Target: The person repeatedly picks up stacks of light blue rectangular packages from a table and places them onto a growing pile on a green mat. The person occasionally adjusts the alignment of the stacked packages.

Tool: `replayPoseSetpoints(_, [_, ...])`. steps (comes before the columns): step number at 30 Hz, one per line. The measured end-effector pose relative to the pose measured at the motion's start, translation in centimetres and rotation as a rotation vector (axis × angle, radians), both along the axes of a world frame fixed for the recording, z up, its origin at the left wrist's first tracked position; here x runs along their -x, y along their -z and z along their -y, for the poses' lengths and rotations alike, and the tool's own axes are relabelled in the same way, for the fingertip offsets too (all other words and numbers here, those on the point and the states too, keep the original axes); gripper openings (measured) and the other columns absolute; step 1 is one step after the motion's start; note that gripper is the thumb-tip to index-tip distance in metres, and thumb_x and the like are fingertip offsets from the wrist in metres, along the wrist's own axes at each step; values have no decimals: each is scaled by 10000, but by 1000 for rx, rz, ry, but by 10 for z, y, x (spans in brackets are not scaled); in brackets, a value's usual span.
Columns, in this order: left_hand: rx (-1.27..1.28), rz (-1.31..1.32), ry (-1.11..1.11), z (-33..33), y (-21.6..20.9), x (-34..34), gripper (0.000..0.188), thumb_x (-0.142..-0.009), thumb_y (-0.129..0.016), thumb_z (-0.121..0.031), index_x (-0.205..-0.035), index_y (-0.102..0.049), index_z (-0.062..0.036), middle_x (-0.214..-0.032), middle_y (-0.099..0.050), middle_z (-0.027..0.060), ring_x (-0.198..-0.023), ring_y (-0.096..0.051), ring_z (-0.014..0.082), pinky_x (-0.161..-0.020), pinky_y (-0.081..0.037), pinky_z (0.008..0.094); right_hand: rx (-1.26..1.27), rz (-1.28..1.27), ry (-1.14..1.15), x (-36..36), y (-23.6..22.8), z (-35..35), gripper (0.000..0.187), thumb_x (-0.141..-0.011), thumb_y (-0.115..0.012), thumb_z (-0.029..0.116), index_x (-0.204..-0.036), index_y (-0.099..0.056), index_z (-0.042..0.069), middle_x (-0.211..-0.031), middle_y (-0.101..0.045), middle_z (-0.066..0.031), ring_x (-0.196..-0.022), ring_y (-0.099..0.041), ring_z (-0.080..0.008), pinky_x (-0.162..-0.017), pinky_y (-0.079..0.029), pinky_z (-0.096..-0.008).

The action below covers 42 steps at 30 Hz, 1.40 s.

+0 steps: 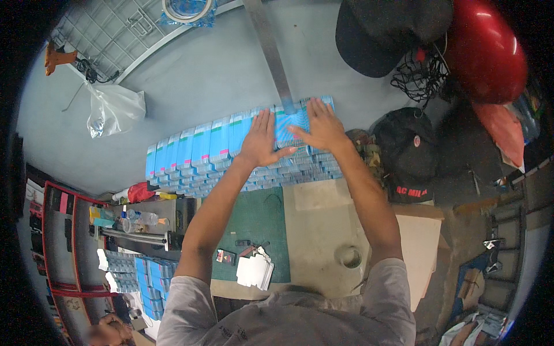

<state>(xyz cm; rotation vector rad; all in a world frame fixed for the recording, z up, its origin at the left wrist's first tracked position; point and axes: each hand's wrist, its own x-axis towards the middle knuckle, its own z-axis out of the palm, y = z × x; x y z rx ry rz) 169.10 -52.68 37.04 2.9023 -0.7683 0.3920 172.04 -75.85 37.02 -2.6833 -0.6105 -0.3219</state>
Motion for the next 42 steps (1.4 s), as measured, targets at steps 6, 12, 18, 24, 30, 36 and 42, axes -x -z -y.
replayPoseSetpoints(6, [26,-6,23,-3,0,-1,1270,-786,-524,-842,-1474,-227,183,-1541,-213,404,-1493,-155,473,-1235,-134,500,102,16,69,-8,6,6,1032,-928,-410,734,-1500,-286,-116,-1599,-251,-270,-1519,-173,-377,-1235,-116,-499])
replayPoseSetpoints(12, [-41,-25,44,-4,-9,3,1248,-791,-567,-810,-1505,-194,144,-1548,-175,413,-1489,-139,499,-1221,-132,541,101,-19,104,-6,4,18,963,-955,-396,695,-1516,-288,-81,-1601,-254,-263,-1521,-177,-359,-1235,-110,-496])
replayPoseSetpoints(18, [357,127,78,-22,-13,50,1045,-844,-720,-551,-1530,-241,75,-1591,-186,340,-1498,-132,490,-1207,-117,579,-570,67,46,15,7,55,682,-1036,-424,484,-1506,-374,-7,-1583,-319,-237,-1502,-243,-351,-1228,-178,-439])
replayPoseSetpoints(24, [559,16,-228,-91,85,263,866,-840,-792,-291,-1507,-339,25,-1559,-327,284,-1471,-266,468,-1182,-220,573,-868,-68,304,163,127,63,467,-1066,-432,282,-1420,-506,-13,-1465,-514,-192,-1377,-461,-315,-1147,-326,-400])
replayPoseSetpoints(30, [551,-586,-978,-112,186,521,746,-862,-746,-434,-1366,-487,51,-1428,-475,302,-1325,-479,441,-1087,-413,497,-963,-577,330,327,230,-27,508,-1059,-482,317,-1400,-495,-59,-1376,-574,-214,-1284,-545,-307,-1099,-395,-402])
replayPoseSetpoints(36, [780,-936,-1429,-142,240,660,829,-836,-676,-613,-1331,-579,45,-1233,-637,310,-1180,-621,411,-996,-499,434,-686,-755,-91,380,241,-115,464,-1002,-609,269,-1324,-553,-60,-1278,-618,-212,-1170,-605,-304,-1013,-455,-390])
replayPoseSetpoints(42, [919,-922,-1598,-176,275,740,841,-819,-691,-627,-1296,-601,60,-1178,-672,286,-1136,-654,391,-963,-520,426,-398,-642,-464,376,229,-186,511,-958,-670,303,-1302,-566,-60,-1238,-627,-272,-1143,-621,-369,-972,-484,-444])
